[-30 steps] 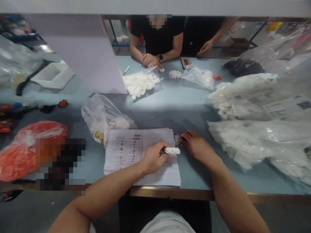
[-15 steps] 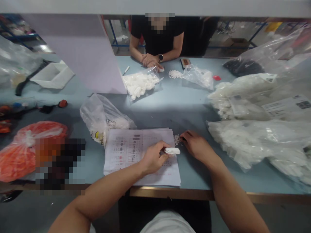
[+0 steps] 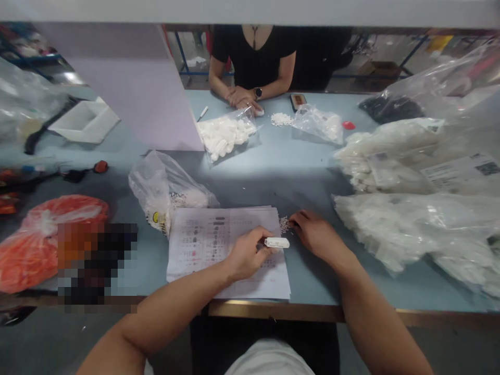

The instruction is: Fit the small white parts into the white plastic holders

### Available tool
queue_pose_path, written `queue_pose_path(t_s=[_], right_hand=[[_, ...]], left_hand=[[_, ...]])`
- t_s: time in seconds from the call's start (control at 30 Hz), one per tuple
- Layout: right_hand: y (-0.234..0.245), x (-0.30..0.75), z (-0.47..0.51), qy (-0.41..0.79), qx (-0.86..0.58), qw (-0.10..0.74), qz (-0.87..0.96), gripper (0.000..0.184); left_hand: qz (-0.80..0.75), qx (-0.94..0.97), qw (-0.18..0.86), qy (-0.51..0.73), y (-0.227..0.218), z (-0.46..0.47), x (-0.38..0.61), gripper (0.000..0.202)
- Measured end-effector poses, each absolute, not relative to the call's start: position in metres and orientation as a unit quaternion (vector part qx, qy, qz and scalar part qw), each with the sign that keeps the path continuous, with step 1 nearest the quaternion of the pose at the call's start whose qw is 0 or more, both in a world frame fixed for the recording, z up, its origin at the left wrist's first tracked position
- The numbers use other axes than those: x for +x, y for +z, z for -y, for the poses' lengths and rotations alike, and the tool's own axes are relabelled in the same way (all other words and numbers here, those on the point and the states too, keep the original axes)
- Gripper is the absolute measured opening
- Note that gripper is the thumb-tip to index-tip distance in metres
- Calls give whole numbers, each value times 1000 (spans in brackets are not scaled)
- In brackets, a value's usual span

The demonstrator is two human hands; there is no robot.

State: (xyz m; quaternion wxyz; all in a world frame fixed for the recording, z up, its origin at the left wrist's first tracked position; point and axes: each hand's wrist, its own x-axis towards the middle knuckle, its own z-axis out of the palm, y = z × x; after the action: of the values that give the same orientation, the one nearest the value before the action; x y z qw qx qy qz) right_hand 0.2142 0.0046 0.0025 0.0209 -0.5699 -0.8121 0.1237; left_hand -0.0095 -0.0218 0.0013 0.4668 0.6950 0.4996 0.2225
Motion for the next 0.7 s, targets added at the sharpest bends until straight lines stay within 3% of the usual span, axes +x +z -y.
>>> queue_pose_path(t_s=[0.7], right_hand=[[5, 212, -5, 122, -573, 5, 810, 20]], left_hand=[[-492, 697, 470, 225, 2, 22, -10, 24]])
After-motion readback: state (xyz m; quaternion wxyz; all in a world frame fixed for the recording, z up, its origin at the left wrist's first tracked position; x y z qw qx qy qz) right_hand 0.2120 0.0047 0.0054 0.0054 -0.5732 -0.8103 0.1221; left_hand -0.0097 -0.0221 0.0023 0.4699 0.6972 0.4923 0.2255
